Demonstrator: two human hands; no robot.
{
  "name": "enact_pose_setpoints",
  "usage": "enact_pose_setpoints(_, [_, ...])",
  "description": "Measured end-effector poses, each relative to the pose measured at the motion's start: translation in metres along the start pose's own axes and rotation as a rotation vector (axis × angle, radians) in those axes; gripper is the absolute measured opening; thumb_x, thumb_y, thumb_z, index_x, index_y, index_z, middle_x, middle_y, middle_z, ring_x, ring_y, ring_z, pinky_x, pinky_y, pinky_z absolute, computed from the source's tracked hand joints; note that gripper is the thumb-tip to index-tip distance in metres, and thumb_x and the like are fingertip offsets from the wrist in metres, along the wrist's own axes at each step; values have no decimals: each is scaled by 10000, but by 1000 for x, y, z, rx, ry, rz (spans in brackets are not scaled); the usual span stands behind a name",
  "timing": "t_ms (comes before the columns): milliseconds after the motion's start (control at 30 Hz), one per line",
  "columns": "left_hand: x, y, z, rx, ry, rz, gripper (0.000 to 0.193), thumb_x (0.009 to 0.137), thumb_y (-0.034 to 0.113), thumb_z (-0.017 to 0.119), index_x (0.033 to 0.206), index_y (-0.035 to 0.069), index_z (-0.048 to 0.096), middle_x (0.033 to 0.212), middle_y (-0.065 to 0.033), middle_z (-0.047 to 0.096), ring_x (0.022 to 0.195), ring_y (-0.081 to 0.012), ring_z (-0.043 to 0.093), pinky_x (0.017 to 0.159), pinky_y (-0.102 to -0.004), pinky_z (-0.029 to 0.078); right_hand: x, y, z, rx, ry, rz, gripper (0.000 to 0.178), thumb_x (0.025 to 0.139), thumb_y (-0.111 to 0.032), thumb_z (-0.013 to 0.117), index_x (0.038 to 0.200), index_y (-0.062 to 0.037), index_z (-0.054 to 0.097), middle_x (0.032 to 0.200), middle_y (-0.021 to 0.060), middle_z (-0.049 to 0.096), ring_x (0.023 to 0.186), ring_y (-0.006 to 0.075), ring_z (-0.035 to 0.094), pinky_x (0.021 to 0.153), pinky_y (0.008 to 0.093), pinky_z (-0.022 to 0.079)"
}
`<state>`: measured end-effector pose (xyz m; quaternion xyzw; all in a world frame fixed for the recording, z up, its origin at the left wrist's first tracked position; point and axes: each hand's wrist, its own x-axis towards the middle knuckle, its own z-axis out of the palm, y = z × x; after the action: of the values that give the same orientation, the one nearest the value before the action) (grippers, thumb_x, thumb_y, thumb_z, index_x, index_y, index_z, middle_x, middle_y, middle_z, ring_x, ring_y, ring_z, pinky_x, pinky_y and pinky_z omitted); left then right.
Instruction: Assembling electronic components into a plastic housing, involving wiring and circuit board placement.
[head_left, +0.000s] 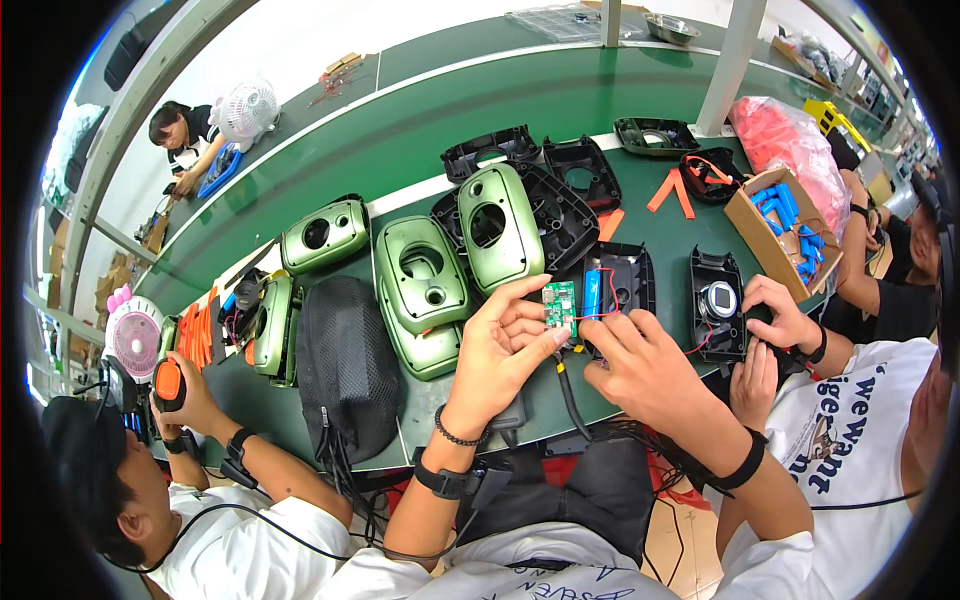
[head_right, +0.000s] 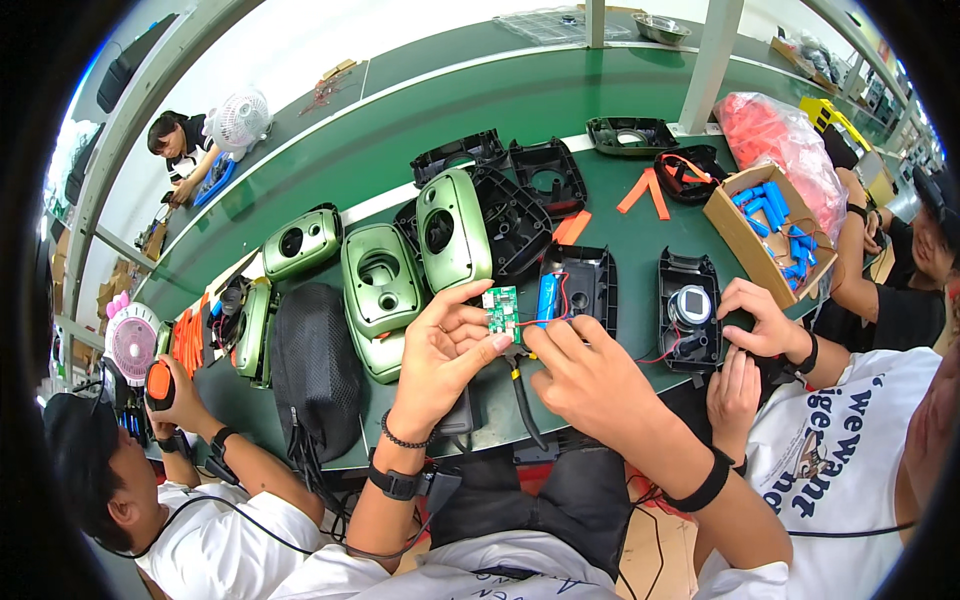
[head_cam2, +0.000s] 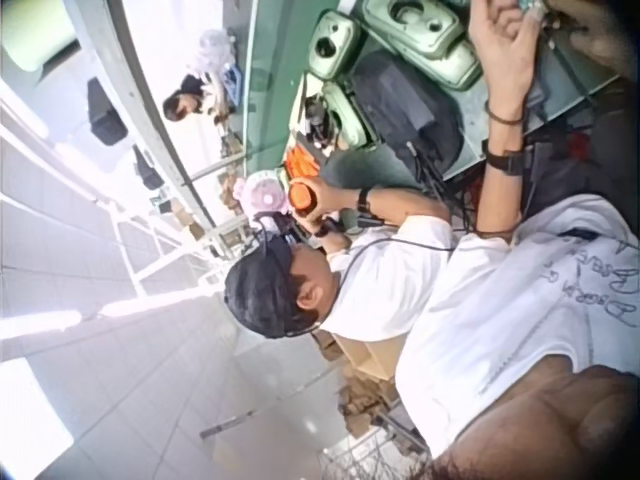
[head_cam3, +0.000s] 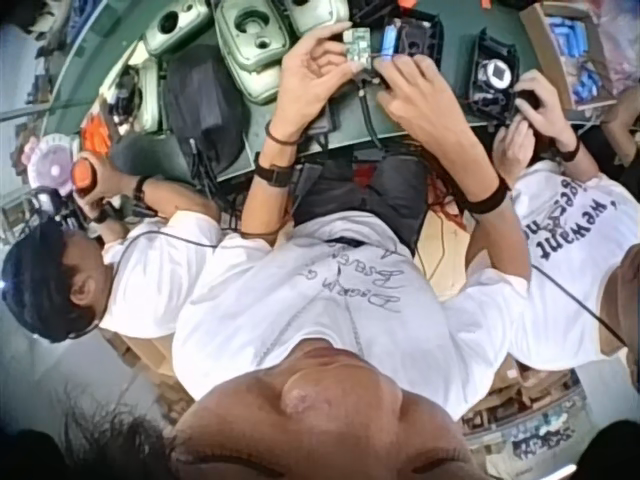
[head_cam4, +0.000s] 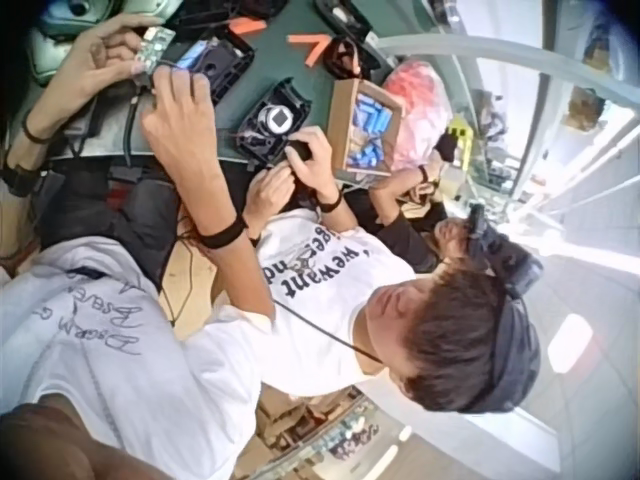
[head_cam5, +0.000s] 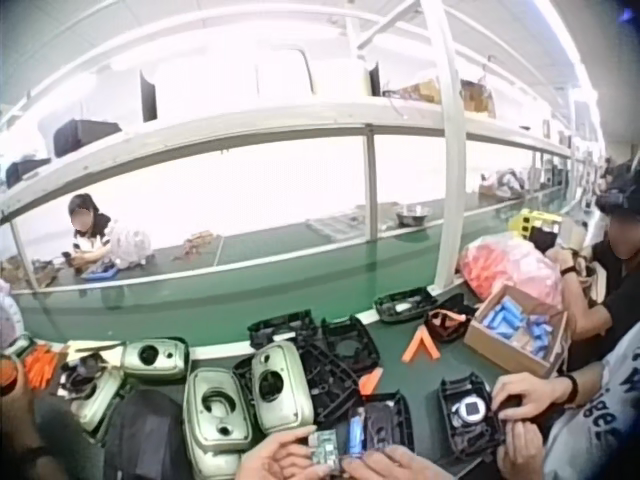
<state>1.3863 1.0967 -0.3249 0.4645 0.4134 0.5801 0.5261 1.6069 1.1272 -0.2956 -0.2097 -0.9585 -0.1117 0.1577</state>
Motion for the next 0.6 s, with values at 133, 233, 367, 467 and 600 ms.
enact_pose_setpoints(133, [0,2,0,7,7,-23,626,927,-81,779,1498,-27,528,1142,-107,722,1004,-129,727,913,-267,597,4,6,-8,162,66,47,109,770,-158,709,854,-92,731,1020,44,611,1022,225,591,921,362,473])
enact_pose_setpoints(233, [0,1,0,-7,-17,-59,664,921,-81,789,1525,-24,520,1152,-88,715,1012,-126,719,922,-259,591,3,9,-7,293,173,157,150,803,-116,748,944,-105,696,893,24,613,912,233,612,847,369,477])
enact_pose_setpoints(367, [-6,3,-2,66,-68,-67,661,943,-81,765,1551,-22,514,1150,-81,710,988,-105,710,899,-251,584,1,-5,-9,582,214,498,197,858,-109,840,932,-92,658,836,59,666,806,279,635,755,401,462])
enact_pose_setpoints(467, [-7,3,-2,146,-104,-84,654,946,-66,769,1552,-10,529,1154,-84,710,993,-109,720,908,-258,586,-5,-8,0,743,246,619,138,864,-94,844,912,-59,720,878,68,748,848,271,701,821,383,495])
enact_pose_setpoints(600, [-7,5,1,160,-121,-57,640,953,-59,760,1549,2,537,1173,-90,717,994,-112,721,915,-259,587,-10,-8,2,717,293,572,106,881,-81,827,946,-62,745,912,71,770,878,263,709,856,389,498])
